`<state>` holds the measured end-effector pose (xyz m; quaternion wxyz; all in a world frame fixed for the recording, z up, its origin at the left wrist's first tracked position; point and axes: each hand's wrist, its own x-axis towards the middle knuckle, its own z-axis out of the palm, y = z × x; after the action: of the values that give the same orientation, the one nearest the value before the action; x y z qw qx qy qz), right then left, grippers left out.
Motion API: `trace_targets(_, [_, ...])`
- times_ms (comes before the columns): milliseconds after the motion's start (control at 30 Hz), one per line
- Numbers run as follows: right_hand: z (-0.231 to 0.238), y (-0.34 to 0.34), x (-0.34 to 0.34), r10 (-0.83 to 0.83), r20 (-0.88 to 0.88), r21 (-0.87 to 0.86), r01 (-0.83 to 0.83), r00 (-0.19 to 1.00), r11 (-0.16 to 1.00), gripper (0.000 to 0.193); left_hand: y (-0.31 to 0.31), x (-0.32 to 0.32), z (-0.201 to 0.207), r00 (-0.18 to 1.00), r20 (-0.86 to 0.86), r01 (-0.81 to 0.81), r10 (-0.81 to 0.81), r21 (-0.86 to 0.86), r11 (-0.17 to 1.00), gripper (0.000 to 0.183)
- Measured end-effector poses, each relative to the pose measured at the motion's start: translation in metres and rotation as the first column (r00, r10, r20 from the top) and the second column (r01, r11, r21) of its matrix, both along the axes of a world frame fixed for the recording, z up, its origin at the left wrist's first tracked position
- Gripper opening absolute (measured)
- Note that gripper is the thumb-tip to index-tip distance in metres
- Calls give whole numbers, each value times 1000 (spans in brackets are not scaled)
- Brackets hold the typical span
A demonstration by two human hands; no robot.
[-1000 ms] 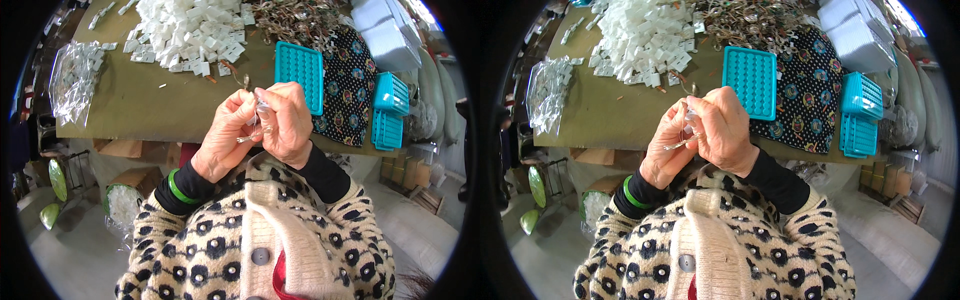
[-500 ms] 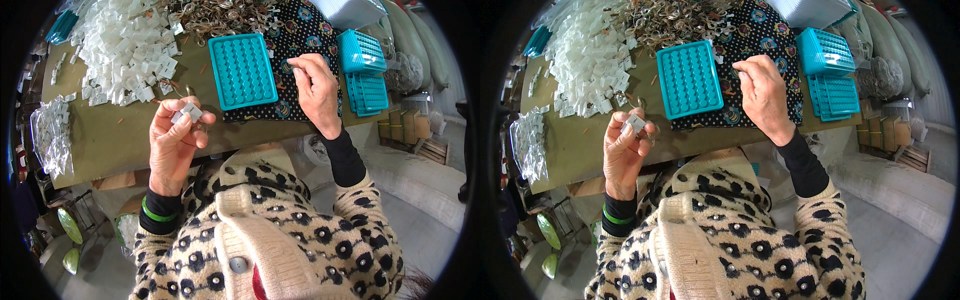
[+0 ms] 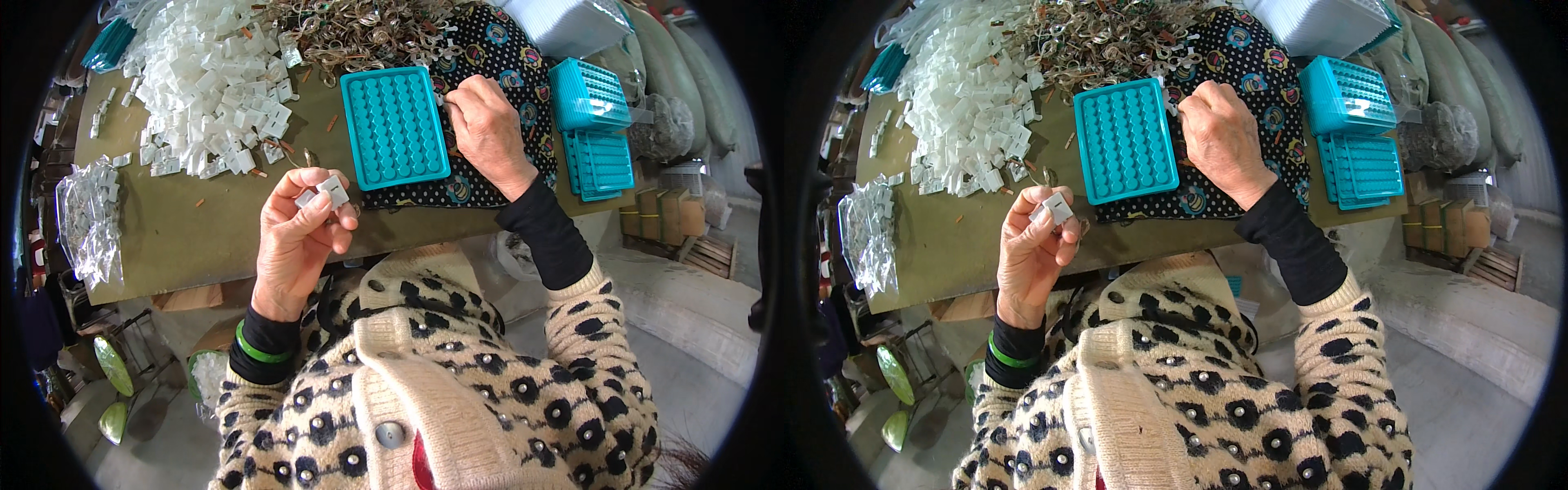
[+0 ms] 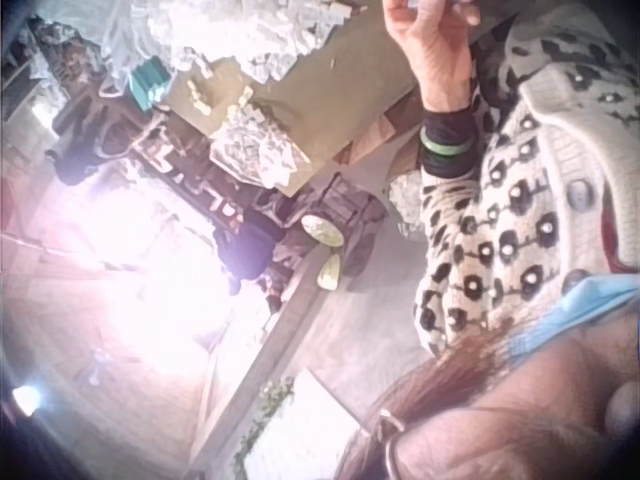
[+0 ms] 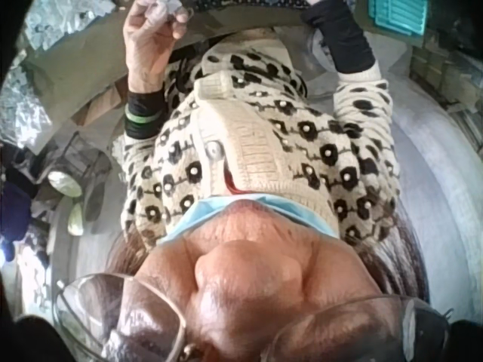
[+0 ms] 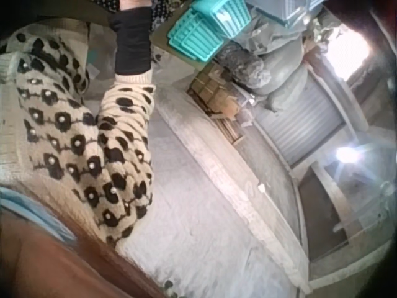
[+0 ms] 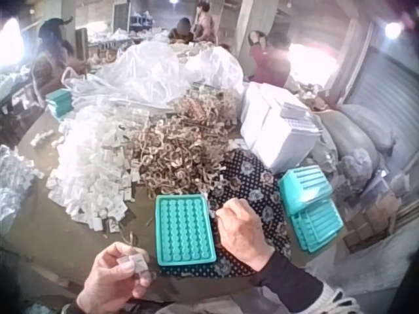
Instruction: The person repeatedly picks up small white plastic housings and metal pins from a table, inserts the pins into the housings, and places the assembled units into a blue tray. The process is repeated continuously throughout the clip.
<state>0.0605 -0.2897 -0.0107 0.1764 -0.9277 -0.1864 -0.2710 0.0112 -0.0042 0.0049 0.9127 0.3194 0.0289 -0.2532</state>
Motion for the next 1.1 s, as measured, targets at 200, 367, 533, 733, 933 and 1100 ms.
trace_targets(200, [26, 11, -5, -20, 18, 236, 15, 1000, 972, 8, 3, -1, 7, 999, -46, 5, -7, -42, 999, 24])
trace_targets(367, [65, 46, -38, 185, -163, 463, -91, 969, 882, 8, 6, -1, 10, 998, -50, 38, -39, -29, 999, 26])
trace_targets(533, [74, 91, -48, 375, -105, 499, -277, 921, 821, 13, 6, -3, 10, 998, -56, 0, -3, -41, 999, 23])
trace_targets(733, [70, 111, -40, 415, -48, 403, -362, 909, 840, 15, 13, -1, 11, 993, -103, 38, -63, -228, 973, 25])
trace_targets(933, [69, 117, -39, 436, -47, 334, -397, 899, 855, 17, 16, -2, 10, 987, -145, 28, -65, -242, 970, 23])
trace_targets(1100, [68, 120, -39, 467, -70, 320, -424, 881, 847, 17, 16, -1, 10, 995, -97, 20, -39, -185, 983, 19])
